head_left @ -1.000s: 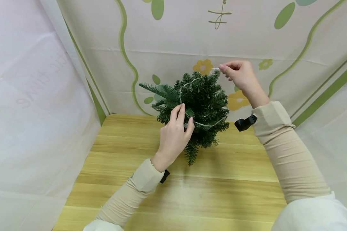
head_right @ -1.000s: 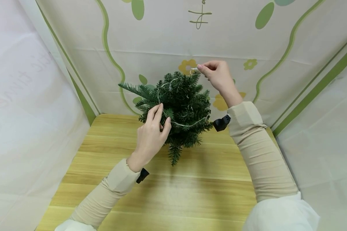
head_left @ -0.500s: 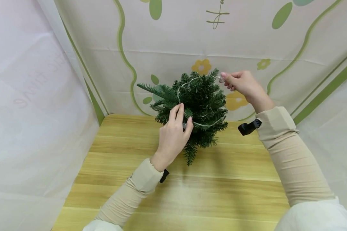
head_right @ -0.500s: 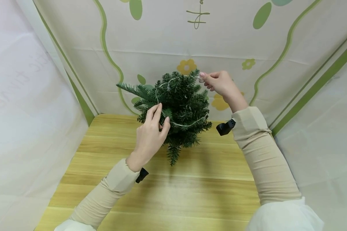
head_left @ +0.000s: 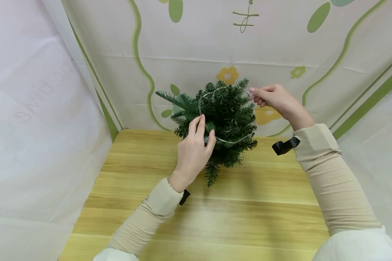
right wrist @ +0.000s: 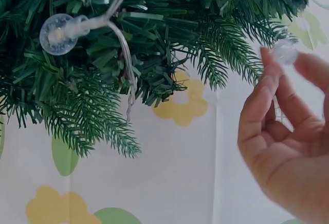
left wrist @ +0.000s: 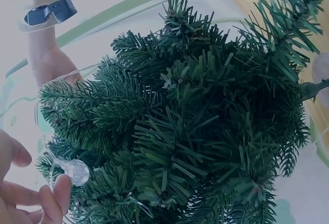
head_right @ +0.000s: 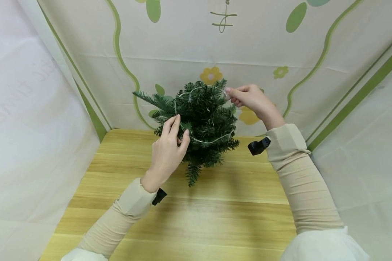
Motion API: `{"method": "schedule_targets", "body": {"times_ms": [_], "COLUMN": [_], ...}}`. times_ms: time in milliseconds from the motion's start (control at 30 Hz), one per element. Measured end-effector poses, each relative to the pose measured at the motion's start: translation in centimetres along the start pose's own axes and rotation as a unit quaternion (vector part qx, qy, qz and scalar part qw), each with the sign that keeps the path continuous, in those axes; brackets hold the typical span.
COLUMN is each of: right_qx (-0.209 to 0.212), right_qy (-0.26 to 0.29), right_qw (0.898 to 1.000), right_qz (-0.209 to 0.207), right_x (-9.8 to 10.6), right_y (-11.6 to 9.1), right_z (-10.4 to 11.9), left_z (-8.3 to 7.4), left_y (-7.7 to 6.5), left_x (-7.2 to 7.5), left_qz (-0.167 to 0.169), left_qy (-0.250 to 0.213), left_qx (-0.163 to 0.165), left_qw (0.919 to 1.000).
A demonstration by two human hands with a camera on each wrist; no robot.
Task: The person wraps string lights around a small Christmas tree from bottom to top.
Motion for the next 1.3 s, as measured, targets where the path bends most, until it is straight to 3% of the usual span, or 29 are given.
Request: {"method": "schedule_targets", "body": {"times_ms": [133, 300, 700, 967, 1300], "right_qx": [0.014, 0.036, 0.011, -0.002, -0.002], "right_qy": [0.018, -0.006, -0.041, -0.039, -0.067], "right_qw": [1.000, 0.999, 0.999, 0.999, 0.998], "right_qz": [0.000, 0.017, 0.030, 0.014, -0.004], "right_x": [-0.2, -0.5, -0.4, -0.3, -0.3], "right_y": [-0.1, 0.0, -0.1, -0.2, -0.2], "right_z": [0.1, 0.3, 0.0, 0.0, -0.4], "left_z": [0.0, 0.2, 0.8, 1.1, 1.4], "left_y": [0.1, 0.5, 1.1, 1.6, 1.6], "left_x": [0.1, 0.3, 0.4, 0.5, 0.6], "left_qz": [0.006, 0.006, 0.022, 0.055, 0.068], "left_qy": [0.001, -0.005, -0.025, -0.075, -0.091], "left_qx": [0.002, 0.014, 0.042, 0.094, 0.096], "left_qw": [1.0000, 0.9999, 0.9986, 0.9912, 0.9889]}}
Point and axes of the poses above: each hand's wrist, its own y-axis towards the middle knuckle, its own x-axis out of the back of the hand, z = x × y, the point moved 1 cm from there along y, towards the middle knuckle, and after that the axes turned 14 degrees about x, right-handed, at the moved point
